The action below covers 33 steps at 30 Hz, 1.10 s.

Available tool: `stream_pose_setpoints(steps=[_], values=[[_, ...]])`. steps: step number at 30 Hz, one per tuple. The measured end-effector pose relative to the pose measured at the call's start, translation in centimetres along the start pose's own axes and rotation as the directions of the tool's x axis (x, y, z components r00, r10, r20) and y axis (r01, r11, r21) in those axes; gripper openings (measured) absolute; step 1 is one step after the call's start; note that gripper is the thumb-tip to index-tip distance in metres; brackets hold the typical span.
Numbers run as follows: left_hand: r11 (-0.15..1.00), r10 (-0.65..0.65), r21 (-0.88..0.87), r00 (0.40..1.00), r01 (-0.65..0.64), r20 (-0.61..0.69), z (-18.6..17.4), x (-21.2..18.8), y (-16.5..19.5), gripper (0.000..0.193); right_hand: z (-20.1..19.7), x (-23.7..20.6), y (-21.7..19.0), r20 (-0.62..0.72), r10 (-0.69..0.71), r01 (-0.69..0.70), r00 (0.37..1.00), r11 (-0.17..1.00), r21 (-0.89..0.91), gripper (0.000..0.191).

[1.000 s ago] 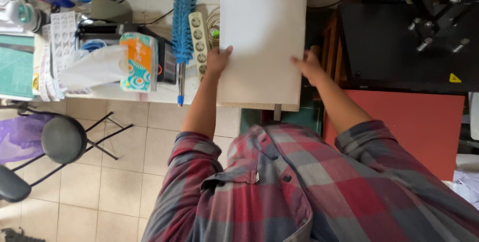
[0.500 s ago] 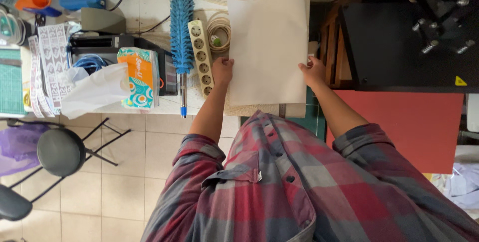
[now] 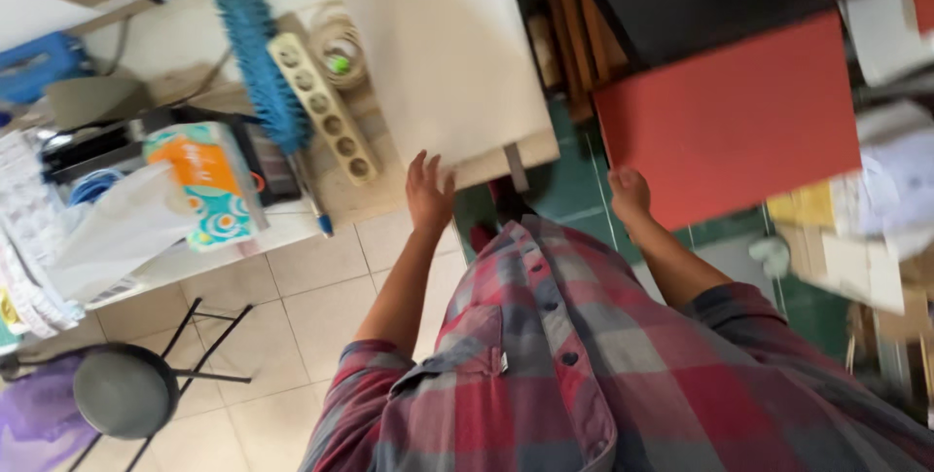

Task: The person cuts a strip of transfer paper using a ruler and utility knife on a cutting mat. They then place the strip onto a red board on a heat press, close the press, and wait. After opening the press, they peel off the backing to reveal the transferred design.

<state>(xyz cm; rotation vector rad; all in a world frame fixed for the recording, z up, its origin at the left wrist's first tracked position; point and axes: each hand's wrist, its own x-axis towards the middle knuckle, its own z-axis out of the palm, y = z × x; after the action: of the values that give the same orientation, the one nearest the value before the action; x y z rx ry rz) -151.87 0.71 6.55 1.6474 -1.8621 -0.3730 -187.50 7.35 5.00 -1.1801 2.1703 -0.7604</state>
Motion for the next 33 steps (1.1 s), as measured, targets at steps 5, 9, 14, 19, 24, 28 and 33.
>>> stream_pose_setpoints(steps=[5,9,14,19,24,28,33], values=[[0.981,-0.15,-0.092,0.966,0.172,0.21,2.6,-6.5,5.0,0.026,-6.0,-9.3,9.9,0.203,0.478,-0.465,0.854,0.878,-0.114,0.048],[0.633,-0.552,-0.352,0.721,0.689,0.419,6.6,-7.8,8.4,0.042,-9.2,-12.3,15.6,0.299,0.573,-0.567,0.763,0.816,-0.117,0.051],[0.081,-0.603,-0.596,0.516,0.799,0.609,10.0,-8.5,12.0,0.053,-12.0,-12.2,19.2,0.311,0.535,-0.586,0.785,0.804,0.097,0.038],[0.112,-0.729,-0.419,0.361,0.901,0.582,14.6,-11.5,18.7,0.052,-17.1,-7.5,23.8,0.178,0.203,-0.217,0.963,0.974,0.065,0.034],[0.019,-0.644,-0.397,0.315,0.917,0.697,23.8,-16.4,28.2,0.031,-24.8,-1.3,33.4,0.337,0.388,-0.446,0.858,0.888,0.114,0.036],[0.344,-0.613,-0.2,0.381,0.918,0.692,30.4,-19.7,35.1,0.036,-31.0,3.7,39.8,0.461,0.492,-0.549,0.739,0.836,-0.012,0.033],[0.876,-0.368,-0.002,0.67,0.483,0.645,32.7,-22.1,41.6,0.048,-36.4,8.4,41.0,0.449,0.602,-0.658,0.66,0.752,-0.041,0.032]])
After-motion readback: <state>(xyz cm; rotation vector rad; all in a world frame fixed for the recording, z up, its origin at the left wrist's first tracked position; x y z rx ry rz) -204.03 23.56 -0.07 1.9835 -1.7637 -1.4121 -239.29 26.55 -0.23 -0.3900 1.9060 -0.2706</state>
